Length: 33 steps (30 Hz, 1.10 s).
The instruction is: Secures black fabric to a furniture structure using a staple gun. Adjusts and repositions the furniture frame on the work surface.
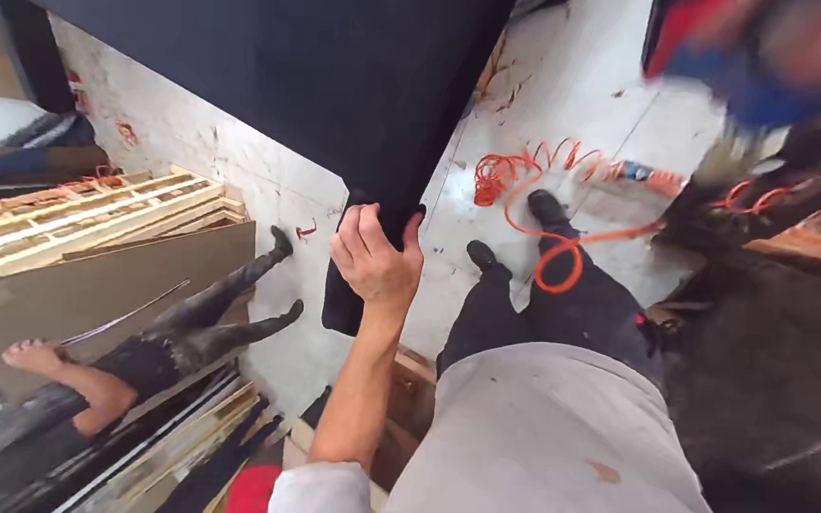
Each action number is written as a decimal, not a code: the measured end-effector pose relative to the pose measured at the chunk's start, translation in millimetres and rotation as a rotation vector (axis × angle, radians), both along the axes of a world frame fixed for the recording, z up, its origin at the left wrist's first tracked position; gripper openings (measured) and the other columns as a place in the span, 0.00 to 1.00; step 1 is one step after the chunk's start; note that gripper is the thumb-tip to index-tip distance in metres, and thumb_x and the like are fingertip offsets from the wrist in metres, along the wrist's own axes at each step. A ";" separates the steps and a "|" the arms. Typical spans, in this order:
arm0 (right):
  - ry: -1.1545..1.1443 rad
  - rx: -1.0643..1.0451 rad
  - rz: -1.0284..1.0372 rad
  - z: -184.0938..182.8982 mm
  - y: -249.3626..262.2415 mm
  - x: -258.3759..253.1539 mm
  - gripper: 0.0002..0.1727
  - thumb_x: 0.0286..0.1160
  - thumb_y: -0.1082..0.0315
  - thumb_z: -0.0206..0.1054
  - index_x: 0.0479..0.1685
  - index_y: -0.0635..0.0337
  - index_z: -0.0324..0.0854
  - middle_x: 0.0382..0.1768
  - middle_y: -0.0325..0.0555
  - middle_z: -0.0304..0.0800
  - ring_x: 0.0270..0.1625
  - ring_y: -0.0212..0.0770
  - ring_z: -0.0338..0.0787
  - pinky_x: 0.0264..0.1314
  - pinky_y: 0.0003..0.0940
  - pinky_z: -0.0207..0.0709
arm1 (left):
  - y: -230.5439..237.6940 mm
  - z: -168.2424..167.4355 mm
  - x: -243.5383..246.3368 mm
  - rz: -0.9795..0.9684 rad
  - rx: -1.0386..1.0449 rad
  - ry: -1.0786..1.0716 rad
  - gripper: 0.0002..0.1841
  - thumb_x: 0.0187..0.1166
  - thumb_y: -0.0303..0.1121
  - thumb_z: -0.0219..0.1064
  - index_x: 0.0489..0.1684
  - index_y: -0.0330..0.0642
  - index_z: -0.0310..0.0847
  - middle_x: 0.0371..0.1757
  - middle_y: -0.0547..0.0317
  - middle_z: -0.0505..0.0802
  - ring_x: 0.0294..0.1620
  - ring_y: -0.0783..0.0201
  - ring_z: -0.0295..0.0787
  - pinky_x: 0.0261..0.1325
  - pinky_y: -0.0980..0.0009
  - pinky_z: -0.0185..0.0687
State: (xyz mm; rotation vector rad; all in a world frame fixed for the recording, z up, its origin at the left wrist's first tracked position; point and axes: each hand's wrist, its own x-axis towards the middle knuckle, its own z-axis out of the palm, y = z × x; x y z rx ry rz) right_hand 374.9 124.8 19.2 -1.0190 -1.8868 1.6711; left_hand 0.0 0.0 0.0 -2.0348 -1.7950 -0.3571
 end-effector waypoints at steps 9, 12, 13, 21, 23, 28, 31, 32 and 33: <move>1.261 -1.440 -0.215 -139.5 -155.4 -119.3 0.26 0.85 0.43 0.54 0.63 0.53 0.81 0.23 0.42 0.84 0.19 0.38 0.90 0.23 0.37 0.91 | 4.3 -2.7 11.7 0.049 -0.033 0.201 0.41 0.53 0.51 0.87 0.56 0.25 0.75 0.54 0.30 0.85 0.59 0.40 0.83 0.66 0.54 0.79; 1.476 -1.735 -0.074 -163.6 -168.0 -159.8 0.27 0.84 0.45 0.46 0.57 0.57 0.82 0.19 0.41 0.84 0.18 0.39 0.90 0.22 0.38 0.91 | 4.7 -6.1 10.1 0.034 -0.034 0.222 0.43 0.52 0.48 0.88 0.58 0.24 0.70 0.53 0.32 0.82 0.56 0.46 0.81 0.62 0.59 0.80; 1.514 -1.766 -0.040 -168.6 -171.1 -170.2 0.26 0.83 0.47 0.46 0.56 0.57 0.82 0.18 0.41 0.84 0.18 0.39 0.90 0.23 0.38 0.91 | 4.6 -6.5 8.8 0.028 -0.031 0.232 0.44 0.52 0.47 0.88 0.58 0.23 0.69 0.53 0.34 0.81 0.55 0.48 0.81 0.61 0.60 0.79; 1.532 -1.857 0.118 -187.9 -162.3 -200.1 0.25 0.84 0.51 0.44 0.56 0.57 0.81 0.18 0.38 0.82 0.17 0.35 0.89 0.22 0.34 0.90 | 4.2 -9.0 8.4 0.037 -0.042 0.191 0.43 0.54 0.42 0.88 0.60 0.23 0.63 0.54 0.40 0.78 0.56 0.56 0.79 0.61 0.66 0.78; 1.524 -1.862 0.138 -188.7 -160.1 -202.7 0.23 0.84 0.52 0.45 0.55 0.57 0.81 0.18 0.39 0.83 0.17 0.35 0.89 0.21 0.34 0.90 | 4.5 -8.7 8.6 0.043 -0.048 0.181 0.43 0.54 0.41 0.88 0.60 0.24 0.62 0.53 0.42 0.77 0.55 0.58 0.79 0.62 0.67 0.78; 1.562 -1.958 0.252 -195.3 -156.1 -206.8 0.26 0.84 0.51 0.42 0.56 0.56 0.82 0.18 0.39 0.84 0.17 0.35 0.89 0.21 0.33 0.90 | 3.5 -7.8 7.7 0.045 -0.059 0.160 0.43 0.55 0.41 0.88 0.62 0.26 0.61 0.55 0.44 0.77 0.58 0.60 0.78 0.62 0.69 0.77; 1.600 -1.951 0.313 -202.4 -152.9 -209.7 0.25 0.83 0.50 0.45 0.57 0.56 0.82 0.19 0.39 0.83 0.18 0.35 0.89 0.21 0.33 0.89 | 4.0 -8.6 8.9 0.059 -0.059 0.142 0.43 0.55 0.41 0.86 0.62 0.27 0.61 0.56 0.45 0.76 0.57 0.62 0.77 0.61 0.71 0.77; 1.612 -1.948 0.334 -204.8 -152.2 -211.0 0.25 0.83 0.50 0.46 0.57 0.56 0.82 0.20 0.39 0.83 0.18 0.34 0.89 0.21 0.33 0.90 | 4.2 -9.0 9.6 0.065 -0.058 0.144 0.42 0.56 0.41 0.86 0.62 0.27 0.60 0.55 0.46 0.75 0.57 0.63 0.77 0.61 0.72 0.77; 1.613 -1.952 0.354 -207.0 -150.9 -211.8 0.25 0.82 0.50 0.47 0.58 0.56 0.82 0.19 0.38 0.83 0.18 0.34 0.89 0.21 0.33 0.90 | 4.3 -9.6 10.0 0.068 -0.056 0.145 0.43 0.56 0.41 0.86 0.62 0.27 0.60 0.55 0.47 0.75 0.57 0.63 0.77 0.61 0.72 0.77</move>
